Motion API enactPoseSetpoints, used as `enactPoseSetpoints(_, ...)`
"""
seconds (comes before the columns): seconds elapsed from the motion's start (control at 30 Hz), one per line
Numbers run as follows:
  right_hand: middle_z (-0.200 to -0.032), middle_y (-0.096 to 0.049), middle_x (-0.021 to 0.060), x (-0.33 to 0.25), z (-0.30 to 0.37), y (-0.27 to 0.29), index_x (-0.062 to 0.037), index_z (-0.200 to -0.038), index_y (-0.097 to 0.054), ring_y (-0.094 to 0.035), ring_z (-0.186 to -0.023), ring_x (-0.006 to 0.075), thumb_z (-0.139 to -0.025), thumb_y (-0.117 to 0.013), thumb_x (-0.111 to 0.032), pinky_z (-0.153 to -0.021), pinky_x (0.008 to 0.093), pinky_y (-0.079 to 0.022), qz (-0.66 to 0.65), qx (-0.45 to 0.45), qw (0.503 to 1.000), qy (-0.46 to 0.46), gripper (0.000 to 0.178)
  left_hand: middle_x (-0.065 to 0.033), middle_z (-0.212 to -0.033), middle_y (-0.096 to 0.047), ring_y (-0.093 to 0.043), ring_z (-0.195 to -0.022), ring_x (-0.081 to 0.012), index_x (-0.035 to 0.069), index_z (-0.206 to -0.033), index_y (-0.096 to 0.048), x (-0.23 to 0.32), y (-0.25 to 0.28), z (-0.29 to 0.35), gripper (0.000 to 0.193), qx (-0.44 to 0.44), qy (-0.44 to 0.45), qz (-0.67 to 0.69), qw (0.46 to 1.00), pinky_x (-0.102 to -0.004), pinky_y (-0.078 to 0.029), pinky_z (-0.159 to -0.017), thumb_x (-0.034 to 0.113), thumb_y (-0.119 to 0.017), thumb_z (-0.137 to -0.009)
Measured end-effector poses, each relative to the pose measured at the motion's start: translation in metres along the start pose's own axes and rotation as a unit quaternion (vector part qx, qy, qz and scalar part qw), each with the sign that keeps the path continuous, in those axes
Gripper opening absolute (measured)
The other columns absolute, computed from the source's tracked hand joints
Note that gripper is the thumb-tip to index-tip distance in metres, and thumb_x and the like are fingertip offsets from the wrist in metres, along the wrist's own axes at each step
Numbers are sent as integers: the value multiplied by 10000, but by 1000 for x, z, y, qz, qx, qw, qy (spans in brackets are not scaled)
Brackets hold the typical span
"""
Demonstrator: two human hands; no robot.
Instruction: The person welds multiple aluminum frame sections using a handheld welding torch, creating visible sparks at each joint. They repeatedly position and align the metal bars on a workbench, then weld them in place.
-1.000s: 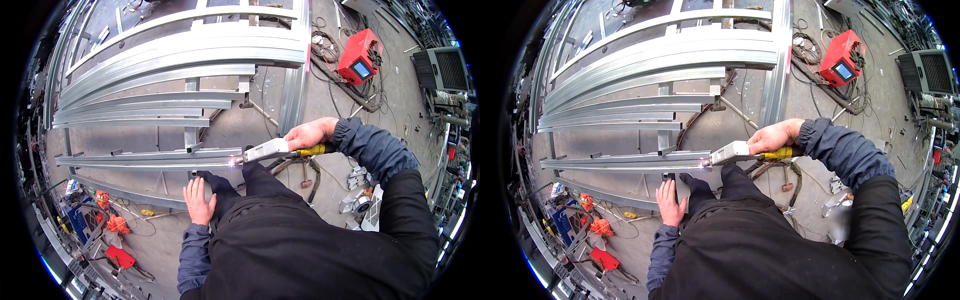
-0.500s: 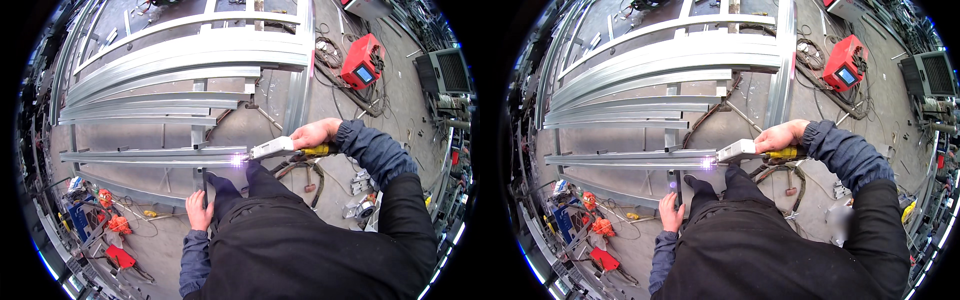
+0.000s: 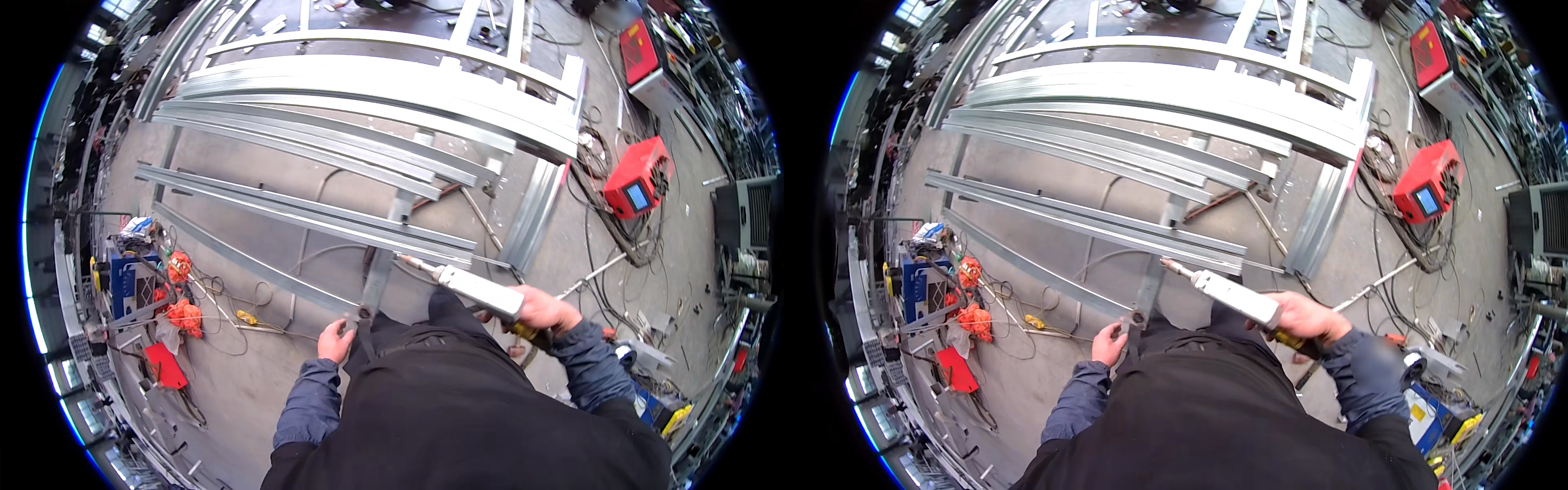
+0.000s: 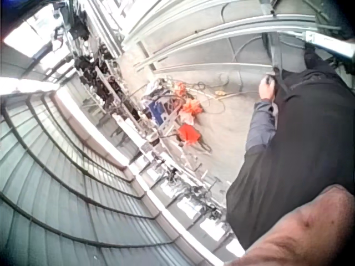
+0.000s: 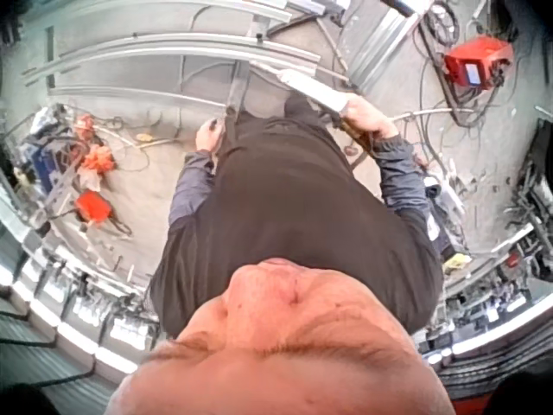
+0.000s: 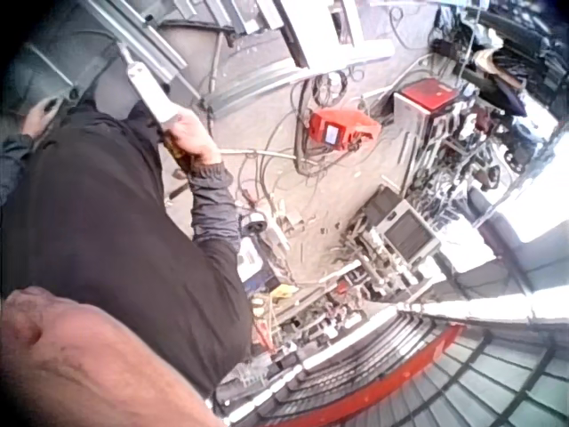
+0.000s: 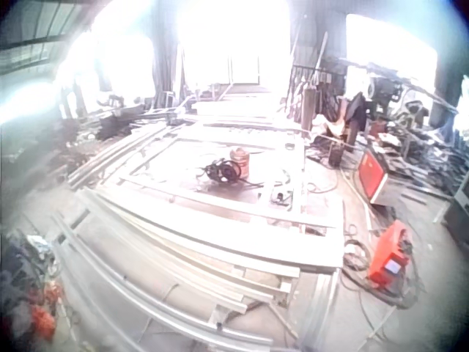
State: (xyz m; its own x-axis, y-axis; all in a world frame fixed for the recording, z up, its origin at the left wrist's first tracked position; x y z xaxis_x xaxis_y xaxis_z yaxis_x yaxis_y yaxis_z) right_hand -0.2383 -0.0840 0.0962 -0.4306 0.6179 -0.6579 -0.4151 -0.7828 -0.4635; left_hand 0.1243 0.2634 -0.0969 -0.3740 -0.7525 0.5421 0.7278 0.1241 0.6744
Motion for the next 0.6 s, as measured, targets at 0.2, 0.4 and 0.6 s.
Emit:
enactPoseSetpoints(0.2, -1180, -748, 22, -2, -127, -132, -54, -1498, -622, -646, -1036, 107, -1088, -643, -254, -940, 302, -528, 187, 21, 982, 4, 456, -193, -1113, -808, -784, -1018, -296, 23, -1326, -753, -90, 56, -10, 484, -8, 26, 85, 996, -393, -603, -935, 292, -794, -925)
enactPoseSetpoints(0.4, -1016, -775, 98, 4, -311, -242, -105, -1439, -673, -705, -887, 200, -1067, -645, -410, -819, 355, -558, 335, 89, 938, -16, 481, -150, -957, -799, -747, -868, -198, -8, -1133, -794, -164, 169, -10, 363, -5, 3, 93, 996, -353, -582, -823, 328, -768, -998)
enactPoseSetpoints(0.6, -1073, -803, 151, 29, -483, -268, -73, -1336, -737, -765, -983, 311, -1033, -676, -528, -897, 428, -574, 458, 168, 872, -30, 550, -92, -741, -627, -596, -709, -208, 4, -809, -652, -59, 423, 38, 316, 36, -220, 193, 956, -349, -484, -665, 247, -830, -905)
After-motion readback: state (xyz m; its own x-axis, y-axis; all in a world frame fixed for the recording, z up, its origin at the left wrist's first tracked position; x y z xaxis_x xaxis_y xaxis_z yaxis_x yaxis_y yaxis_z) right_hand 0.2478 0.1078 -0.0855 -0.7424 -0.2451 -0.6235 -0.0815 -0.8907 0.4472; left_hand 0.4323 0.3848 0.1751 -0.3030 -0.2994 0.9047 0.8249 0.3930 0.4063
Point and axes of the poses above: each hand's wrist, its own z-axis away from the middle knuckle, its own y-axis out of the back of the hand, x = y × z, the point moved 9 cm from there along -z, towards the middle knuckle
